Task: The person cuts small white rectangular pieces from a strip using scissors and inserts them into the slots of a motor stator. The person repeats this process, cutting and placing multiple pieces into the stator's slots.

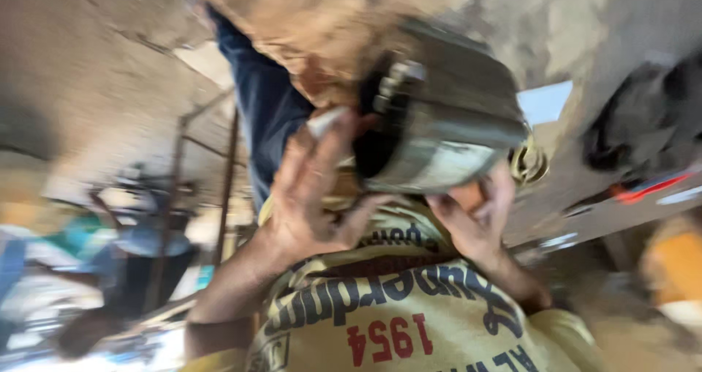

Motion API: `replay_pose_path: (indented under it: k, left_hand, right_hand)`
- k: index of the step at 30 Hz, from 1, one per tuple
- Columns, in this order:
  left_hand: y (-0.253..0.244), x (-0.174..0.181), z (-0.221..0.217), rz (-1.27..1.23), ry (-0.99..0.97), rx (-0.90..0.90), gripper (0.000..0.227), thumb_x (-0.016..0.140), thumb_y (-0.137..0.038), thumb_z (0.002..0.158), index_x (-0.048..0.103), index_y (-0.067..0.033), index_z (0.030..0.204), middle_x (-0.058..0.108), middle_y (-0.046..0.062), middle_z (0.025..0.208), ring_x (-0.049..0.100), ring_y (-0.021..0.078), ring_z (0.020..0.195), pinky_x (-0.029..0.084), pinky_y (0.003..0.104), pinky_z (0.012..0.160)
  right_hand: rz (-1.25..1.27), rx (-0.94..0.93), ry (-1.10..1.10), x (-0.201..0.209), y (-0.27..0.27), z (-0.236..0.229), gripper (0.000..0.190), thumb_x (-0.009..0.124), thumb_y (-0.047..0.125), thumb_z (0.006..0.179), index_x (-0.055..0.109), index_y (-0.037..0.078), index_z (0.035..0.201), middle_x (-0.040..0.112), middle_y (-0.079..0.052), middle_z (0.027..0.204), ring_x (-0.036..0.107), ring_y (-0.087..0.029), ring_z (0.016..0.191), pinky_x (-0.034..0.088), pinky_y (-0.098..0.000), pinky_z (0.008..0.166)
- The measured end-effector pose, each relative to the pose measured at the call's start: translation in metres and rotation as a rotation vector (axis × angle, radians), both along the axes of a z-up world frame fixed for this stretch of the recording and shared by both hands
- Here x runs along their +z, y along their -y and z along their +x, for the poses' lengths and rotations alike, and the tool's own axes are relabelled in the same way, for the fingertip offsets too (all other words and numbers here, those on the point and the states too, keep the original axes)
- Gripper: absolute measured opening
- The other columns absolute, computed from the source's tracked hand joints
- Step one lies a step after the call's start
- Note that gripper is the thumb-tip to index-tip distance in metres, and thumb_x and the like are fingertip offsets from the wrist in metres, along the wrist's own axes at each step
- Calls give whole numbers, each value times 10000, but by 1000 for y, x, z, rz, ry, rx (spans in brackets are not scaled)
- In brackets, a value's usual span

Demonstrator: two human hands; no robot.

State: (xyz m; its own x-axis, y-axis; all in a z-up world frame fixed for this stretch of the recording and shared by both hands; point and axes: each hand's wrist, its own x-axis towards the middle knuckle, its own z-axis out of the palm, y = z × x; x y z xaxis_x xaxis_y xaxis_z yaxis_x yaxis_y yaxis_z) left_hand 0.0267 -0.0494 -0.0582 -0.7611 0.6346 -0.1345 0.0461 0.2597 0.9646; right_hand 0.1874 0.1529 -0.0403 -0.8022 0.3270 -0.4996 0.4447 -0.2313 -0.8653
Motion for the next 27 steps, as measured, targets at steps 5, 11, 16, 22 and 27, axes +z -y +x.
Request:
replay_pose_path:
  k: [5, 11, 16, 22, 27]
  left_hand:
    - [-4, 12, 18, -113, 198, 145, 807, 776, -122, 888, 388, 66, 1571, 496, 153, 1452, 525, 244, 1332, 434, 335, 1161]
    - [-12, 13, 17, -105, 175, 204, 724, 754, -202, 917, 447, 83, 1508, 513, 81, 1340, 522, 158, 1212, 419, 261, 1052]
    - [-9, 11, 17, -122, 163, 194, 717, 789, -253, 941, 453, 87, 1477, 513, 82, 1345, 511, 158, 1225, 398, 272, 1078]
    - [-13, 11, 13, -127, 136, 148, 770, 767, -226, 939, 417, 85, 1551, 492, 76, 1362, 517, 168, 1280, 414, 289, 1133]
    - [-10, 7, 14, -97, 110, 137, 755, 755, -188, 964, 391, 90, 1564, 471, 84, 1402, 491, 183, 1341, 381, 301, 1194]
  right_hand:
    - [45, -22, -167, -48, 12, 1, 631, 647, -24, 833, 473, -42, 1439, 527, -104, 1276, 660, -105, 853, 621, -292, 712]
    - [102, 169, -141, -24, -12, -36, 594, 655, 14, 835, 532, -53, 1412, 485, -225, 1487, 623, -275, 1239, 580, -368, 1020]
    - [167, 178, -181, -22, -11, -44, 610, 665, 13, 821, 541, -36, 1417, 463, -221, 1505, 535, -311, 1362, 575, -372, 1054]
    - [195, 182, -188, -25, -3, -40, 555, 658, 10, 813, 568, -33, 1359, 450, -240, 1488, 495, -346, 1374, 577, -381, 1013]
    - [225, 151, -211, -24, -3, -41, 553, 662, 23, 759, 591, -56, 1302, 480, -256, 1451, 545, -346, 1298, 567, -391, 969]
